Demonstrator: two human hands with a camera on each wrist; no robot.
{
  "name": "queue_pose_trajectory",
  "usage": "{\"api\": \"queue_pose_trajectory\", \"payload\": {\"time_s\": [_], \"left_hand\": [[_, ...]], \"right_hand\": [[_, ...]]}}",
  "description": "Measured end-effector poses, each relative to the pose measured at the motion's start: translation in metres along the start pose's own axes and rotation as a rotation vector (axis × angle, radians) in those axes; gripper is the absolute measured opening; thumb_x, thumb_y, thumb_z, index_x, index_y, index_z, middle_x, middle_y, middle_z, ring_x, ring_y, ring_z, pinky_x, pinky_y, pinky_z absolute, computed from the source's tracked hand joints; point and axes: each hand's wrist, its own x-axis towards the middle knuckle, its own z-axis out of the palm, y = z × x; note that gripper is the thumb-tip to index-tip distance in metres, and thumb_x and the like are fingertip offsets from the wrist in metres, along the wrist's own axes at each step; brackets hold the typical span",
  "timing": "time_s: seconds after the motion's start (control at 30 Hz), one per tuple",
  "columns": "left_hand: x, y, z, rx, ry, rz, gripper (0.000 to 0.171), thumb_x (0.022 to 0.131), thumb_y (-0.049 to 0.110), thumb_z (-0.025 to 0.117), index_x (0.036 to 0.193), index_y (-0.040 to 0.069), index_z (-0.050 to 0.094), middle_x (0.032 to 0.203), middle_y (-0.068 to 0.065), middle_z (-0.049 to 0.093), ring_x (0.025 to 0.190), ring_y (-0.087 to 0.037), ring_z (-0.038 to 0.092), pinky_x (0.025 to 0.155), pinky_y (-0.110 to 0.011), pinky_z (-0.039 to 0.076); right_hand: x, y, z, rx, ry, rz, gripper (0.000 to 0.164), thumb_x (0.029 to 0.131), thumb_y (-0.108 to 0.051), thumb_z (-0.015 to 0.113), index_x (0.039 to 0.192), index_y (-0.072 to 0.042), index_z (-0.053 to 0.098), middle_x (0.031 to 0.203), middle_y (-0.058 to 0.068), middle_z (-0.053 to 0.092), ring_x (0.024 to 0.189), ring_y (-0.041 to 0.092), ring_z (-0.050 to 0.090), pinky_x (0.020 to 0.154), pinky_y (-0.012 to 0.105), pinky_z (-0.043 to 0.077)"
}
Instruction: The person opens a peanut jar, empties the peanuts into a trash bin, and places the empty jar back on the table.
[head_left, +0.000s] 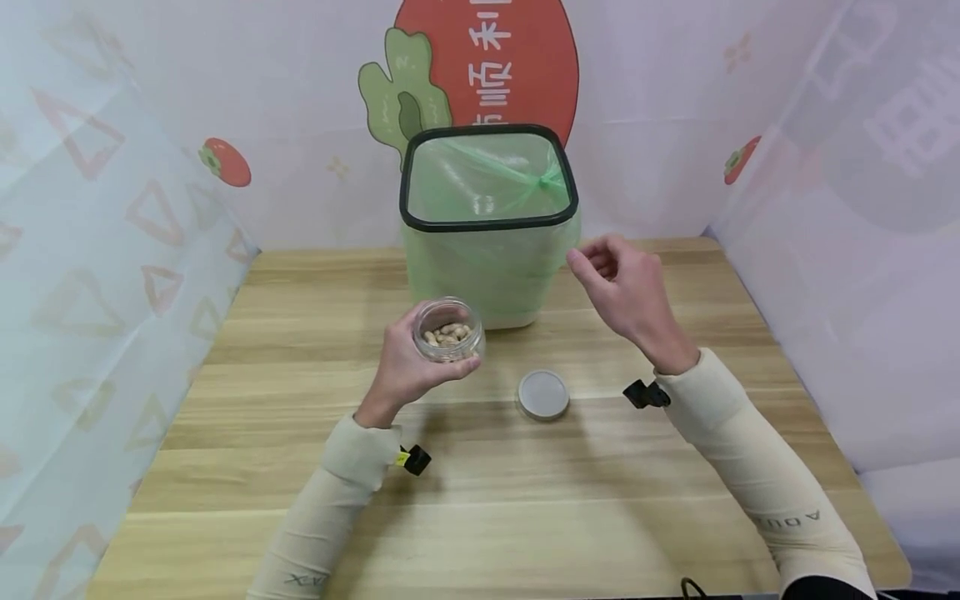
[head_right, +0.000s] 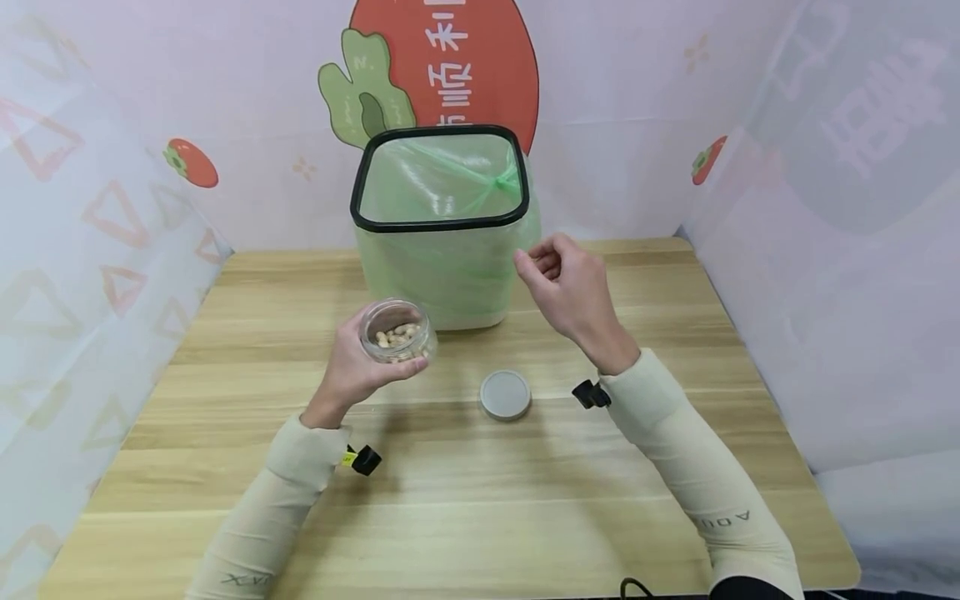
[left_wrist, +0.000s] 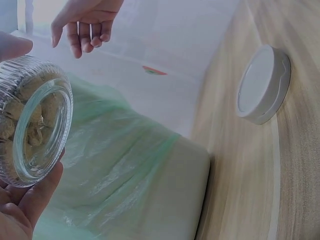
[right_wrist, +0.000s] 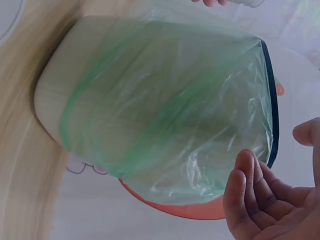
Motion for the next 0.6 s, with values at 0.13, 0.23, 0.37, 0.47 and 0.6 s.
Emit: {"api": "queue_pose_trajectory", "payload": {"time_s": [0.13, 0.23, 0.37, 0.47, 0.6], "left_hand": [[0.001, 0.002, -0.002, -0.010, 0.002, -0.007, 0.069, 0.067, 0.005, 0.098, 0.129, 0.008, 0.069, 0.119, -0.011, 0.077, 0.115, -0.020, 0.072, 0.103, -0.022, 0.055], [0.002, 0.006, -0.004, -0.006, 0.001, -0.005, 0.070, 0.066, 0.006, 0.098, 0.130, 0.009, 0.069, 0.119, -0.010, 0.077, 0.115, -0.020, 0.072, 0.103, -0.022, 0.055], [0.003, 0.011, -0.006, 0.000, 0.008, 0.009, 0.070, 0.066, 0.005, 0.098, 0.129, 0.009, 0.069, 0.119, -0.010, 0.078, 0.115, -0.020, 0.072, 0.102, -0.022, 0.055], [0.004, 0.013, -0.008, 0.006, 0.014, 0.018, 0.069, 0.066, 0.005, 0.098, 0.129, 0.008, 0.070, 0.118, -0.011, 0.078, 0.115, -0.019, 0.073, 0.102, -0.022, 0.055], [0.005, 0.017, -0.010, 0.026, 0.019, 0.030, 0.068, 0.066, 0.004, 0.098, 0.128, 0.007, 0.070, 0.118, -0.011, 0.078, 0.114, -0.018, 0.073, 0.102, -0.021, 0.055]], "right_hand": [[0.007, -0.004, -0.002, -0.004, 0.020, 0.021, 0.038, 0.105, -0.041, 0.060, 0.106, -0.005, 0.073, 0.092, 0.012, 0.074, 0.081, 0.019, 0.066, 0.075, 0.020, 0.049], [0.013, -0.007, -0.004, 0.002, 0.035, 0.024, 0.039, 0.105, -0.043, 0.058, 0.103, -0.006, 0.072, 0.090, 0.013, 0.074, 0.077, 0.017, 0.065, 0.072, 0.023, 0.049], [0.023, -0.013, -0.007, -0.002, 0.038, 0.038, 0.043, 0.105, -0.047, 0.055, 0.101, -0.007, 0.070, 0.088, 0.015, 0.074, 0.074, 0.016, 0.065, 0.070, 0.026, 0.048], [0.032, -0.017, -0.009, -0.016, 0.033, 0.059, 0.046, 0.105, -0.050, 0.054, 0.101, -0.007, 0.070, 0.088, 0.013, 0.074, 0.075, 0.017, 0.065, 0.073, 0.029, 0.048], [0.041, -0.021, -0.012, -0.056, 0.031, 0.081, 0.049, 0.104, -0.051, 0.054, 0.101, -0.005, 0.070, 0.088, 0.012, 0.072, 0.077, 0.022, 0.064, 0.075, 0.032, 0.049]]}}
